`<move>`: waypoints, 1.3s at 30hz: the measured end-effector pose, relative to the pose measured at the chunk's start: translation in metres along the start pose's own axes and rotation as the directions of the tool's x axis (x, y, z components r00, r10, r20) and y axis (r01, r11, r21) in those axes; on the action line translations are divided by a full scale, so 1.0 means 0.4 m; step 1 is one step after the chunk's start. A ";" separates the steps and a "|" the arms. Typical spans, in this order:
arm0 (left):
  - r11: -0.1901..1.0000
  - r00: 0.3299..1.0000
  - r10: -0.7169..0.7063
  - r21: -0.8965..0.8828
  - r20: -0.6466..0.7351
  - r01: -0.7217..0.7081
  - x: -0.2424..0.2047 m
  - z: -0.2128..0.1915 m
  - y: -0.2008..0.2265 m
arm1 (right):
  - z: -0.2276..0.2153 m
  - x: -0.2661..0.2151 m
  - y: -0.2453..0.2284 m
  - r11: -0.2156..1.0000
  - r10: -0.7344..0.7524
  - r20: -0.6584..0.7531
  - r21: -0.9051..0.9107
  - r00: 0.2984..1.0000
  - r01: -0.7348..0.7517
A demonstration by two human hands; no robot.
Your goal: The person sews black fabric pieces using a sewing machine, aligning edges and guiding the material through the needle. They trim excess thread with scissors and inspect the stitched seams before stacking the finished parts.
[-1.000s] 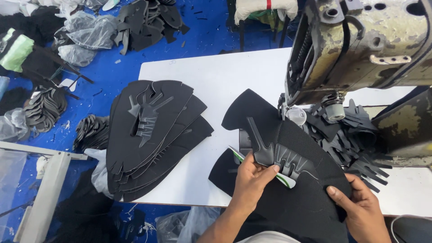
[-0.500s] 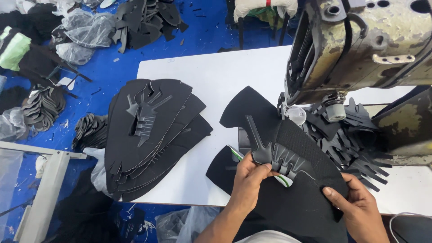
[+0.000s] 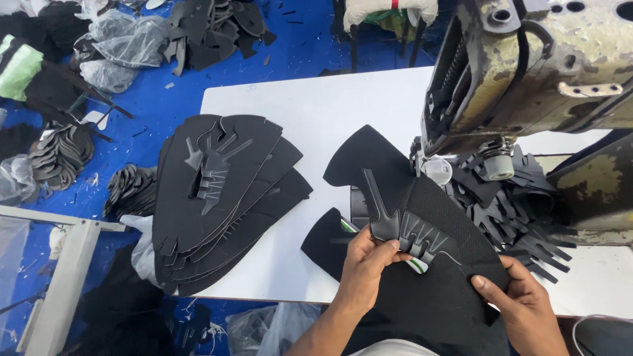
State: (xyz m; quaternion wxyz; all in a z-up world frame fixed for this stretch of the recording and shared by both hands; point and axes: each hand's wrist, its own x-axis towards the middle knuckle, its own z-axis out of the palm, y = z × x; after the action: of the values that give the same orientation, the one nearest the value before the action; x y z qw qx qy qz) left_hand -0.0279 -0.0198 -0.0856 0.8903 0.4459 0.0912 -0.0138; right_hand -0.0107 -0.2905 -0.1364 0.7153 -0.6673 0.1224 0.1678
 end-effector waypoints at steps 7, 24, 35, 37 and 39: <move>0.999 1.000 -0.002 0.038 -0.006 0.002 0.000 -0.010 -0.004 | 0.006 0.000 -0.010 1.000 0.022 -0.001 0.006 1.000 -0.022; 0.454 0.985 0.164 0.890 -0.056 -0.025 -0.186 -0.240 0.020 | -0.033 0.043 0.184 0.936 -0.080 -0.013 -0.346 0.997 0.070; -0.032 0.864 0.446 0.968 0.236 -0.248 -0.172 -0.240 -0.055 | -0.109 0.078 0.312 0.938 -0.170 0.135 -0.283 0.976 0.202; -0.034 0.830 0.527 0.981 0.182 -0.193 -0.169 -0.233 -0.068 | -0.106 0.076 0.291 0.981 -0.094 0.064 -0.162 0.993 0.104; -0.041 0.816 0.554 0.984 0.164 -0.171 -0.162 -0.225 -0.069 | -0.103 0.077 0.312 0.984 -0.127 -0.021 -0.132 0.992 0.123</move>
State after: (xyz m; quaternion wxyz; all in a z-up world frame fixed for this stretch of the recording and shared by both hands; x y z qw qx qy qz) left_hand -0.1080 0.0315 -0.1490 0.2953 0.9250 0.0608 0.2314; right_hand -0.0307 -0.3225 -0.2660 0.6774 -0.7214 0.0796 0.1203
